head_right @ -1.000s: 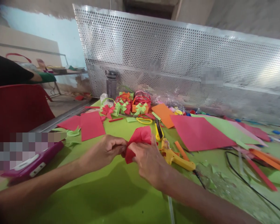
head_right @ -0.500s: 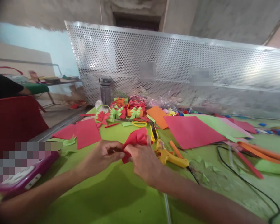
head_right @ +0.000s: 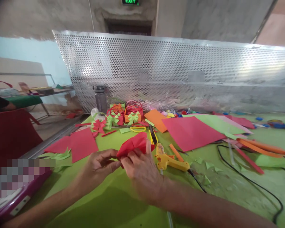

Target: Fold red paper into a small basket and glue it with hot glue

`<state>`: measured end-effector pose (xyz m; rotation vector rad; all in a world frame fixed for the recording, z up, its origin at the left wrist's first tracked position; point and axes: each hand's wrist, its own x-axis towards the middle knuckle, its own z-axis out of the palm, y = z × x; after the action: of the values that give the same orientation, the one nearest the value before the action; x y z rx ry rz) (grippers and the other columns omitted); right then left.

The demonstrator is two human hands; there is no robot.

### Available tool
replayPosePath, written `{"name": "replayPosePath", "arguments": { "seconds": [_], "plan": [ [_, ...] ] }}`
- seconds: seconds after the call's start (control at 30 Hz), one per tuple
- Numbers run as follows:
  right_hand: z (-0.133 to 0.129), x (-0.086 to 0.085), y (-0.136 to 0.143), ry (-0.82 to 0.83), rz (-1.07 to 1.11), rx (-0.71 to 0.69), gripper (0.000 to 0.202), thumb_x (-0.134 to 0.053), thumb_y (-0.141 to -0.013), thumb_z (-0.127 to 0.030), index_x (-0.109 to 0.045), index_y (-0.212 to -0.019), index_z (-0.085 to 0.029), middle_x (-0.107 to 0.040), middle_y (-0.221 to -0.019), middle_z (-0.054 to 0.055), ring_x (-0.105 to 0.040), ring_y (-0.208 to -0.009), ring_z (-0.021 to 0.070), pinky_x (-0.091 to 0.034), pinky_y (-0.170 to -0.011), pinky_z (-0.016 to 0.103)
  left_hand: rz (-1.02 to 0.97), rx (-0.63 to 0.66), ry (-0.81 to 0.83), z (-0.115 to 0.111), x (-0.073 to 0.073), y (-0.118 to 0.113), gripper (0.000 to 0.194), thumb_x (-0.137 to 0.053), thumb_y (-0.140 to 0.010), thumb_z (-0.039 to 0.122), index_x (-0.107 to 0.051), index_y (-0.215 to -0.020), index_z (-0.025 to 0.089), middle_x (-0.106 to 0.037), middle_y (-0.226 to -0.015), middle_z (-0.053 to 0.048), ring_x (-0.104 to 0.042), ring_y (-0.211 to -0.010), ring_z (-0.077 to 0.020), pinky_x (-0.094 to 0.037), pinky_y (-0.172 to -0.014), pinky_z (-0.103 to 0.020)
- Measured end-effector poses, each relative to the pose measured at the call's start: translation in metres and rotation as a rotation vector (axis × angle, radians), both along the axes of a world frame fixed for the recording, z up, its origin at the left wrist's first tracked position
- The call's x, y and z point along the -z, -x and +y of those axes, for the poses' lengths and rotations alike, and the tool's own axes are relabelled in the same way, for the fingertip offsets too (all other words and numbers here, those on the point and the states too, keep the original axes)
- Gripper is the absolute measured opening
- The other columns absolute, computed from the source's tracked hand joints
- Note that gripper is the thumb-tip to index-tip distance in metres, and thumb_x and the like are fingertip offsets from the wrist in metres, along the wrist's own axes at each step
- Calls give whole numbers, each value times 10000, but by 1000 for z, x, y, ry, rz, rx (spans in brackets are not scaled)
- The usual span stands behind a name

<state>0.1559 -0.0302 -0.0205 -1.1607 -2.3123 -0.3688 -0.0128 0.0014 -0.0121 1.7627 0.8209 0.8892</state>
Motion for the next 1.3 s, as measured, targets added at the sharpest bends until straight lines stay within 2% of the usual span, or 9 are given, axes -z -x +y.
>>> {"name": "replayPosePath", "arguments": {
  "seconds": [0.1, 0.23, 0.47, 0.63, 0.83, 0.97, 1.1, 1.2, 1.3],
  "plan": [
    [0, -1, -1, 24, -31, 11, 231, -424, -774, -65, -579, -860, -212, -622, -797, 42, -553, -788, 211, -278, -895, 439, 55, -55, -12, -2, -3, 0, 193, -532, -811, 312, -621, -786, 142, -649, -748, -24, -570, -671, -130, -422, -578, -203],
    [-1, -4, 0, 32, -84, 18, 335, -413, -753, -46, -581, -960, -249, -634, -890, 73, -560, -855, 249, -282, -915, 490, 115, -111, -22, -4, -7, -2, 223, -530, -800, 334, -596, -710, 141, -601, -642, 6, -484, -556, -95, -340, -489, -183],
    [-3, -5, 4, 49, -105, 1, 386, -423, -709, -38, -582, -998, -240, -625, -873, 96, -552, -860, 267, -307, -909, 508, 160, -206, 4, -2, 0, -4, 266, -499, -796, 341, -579, -658, 127, -450, -561, 34, -370, -520, -87, -272, -467, -197],
    [-1, 0, 5, 67, -140, 5, 367, -417, -724, -37, -572, -1018, -193, -624, -876, 81, -523, -878, 259, -223, -948, 565, 190, -267, -22, -1, 0, -4, 293, -480, -794, 340, -528, -592, 133, -339, -534, 49, -275, -494, -74, -208, -435, -196],
    [-1, -2, 5, 49, -88, 3, 342, -412, -743, -32, -583, -982, -206, -630, -821, 61, -524, -837, 242, -162, -950, 577, 231, -310, -107, -3, -2, -4, 294, -464, -792, 318, -442, -547, 156, -310, -515, 55, -257, -474, -70, -195, -424, -199],
    [-1, -3, 3, 34, -62, 1, 332, -403, -801, -49, -565, -1045, -205, -623, -843, 47, -543, -843, 225, -111, -977, 575, 186, -354, -102, 2, -3, 0, 281, -504, -767, 325, -498, -549, 148, -366, -495, 53, -313, -462, -71, -227, -430, -202],
    [1, -9, -3, -117, 11, -25, 344, -416, -859, -107, -478, -1180, -213, -575, -1117, 99, -467, -1112, 258, -45, -1005, 574, -15, -404, 126, 17, -8, 7, 210, -607, -701, 324, -595, -619, 131, -529, -513, 31, -472, -487, -98, -347, -465, -199],
    [7, -16, -12, -152, 195, -35, 332, -426, -872, -149, -448, -1199, -203, -543, -1182, 110, -440, -1162, 245, -100, -1023, 535, -101, -402, 288, 25, -10, 11, 235, -627, -696, 343, -634, -737, 111, -628, -590, -15, -578, -551, -134, -450, -543, -238],
    [18, -19, -24, -26, 424, 2, 352, -446, -865, -214, -427, -1216, -196, -542, -1184, 115, -470, -1130, 237, -246, -997, 486, -135, -343, 361, 27, -10, 11, 297, -647, -688, 370, -646, -810, 100, -673, -664, -57, -612, -563, -151, -493, -549, -275]
  ]
}}
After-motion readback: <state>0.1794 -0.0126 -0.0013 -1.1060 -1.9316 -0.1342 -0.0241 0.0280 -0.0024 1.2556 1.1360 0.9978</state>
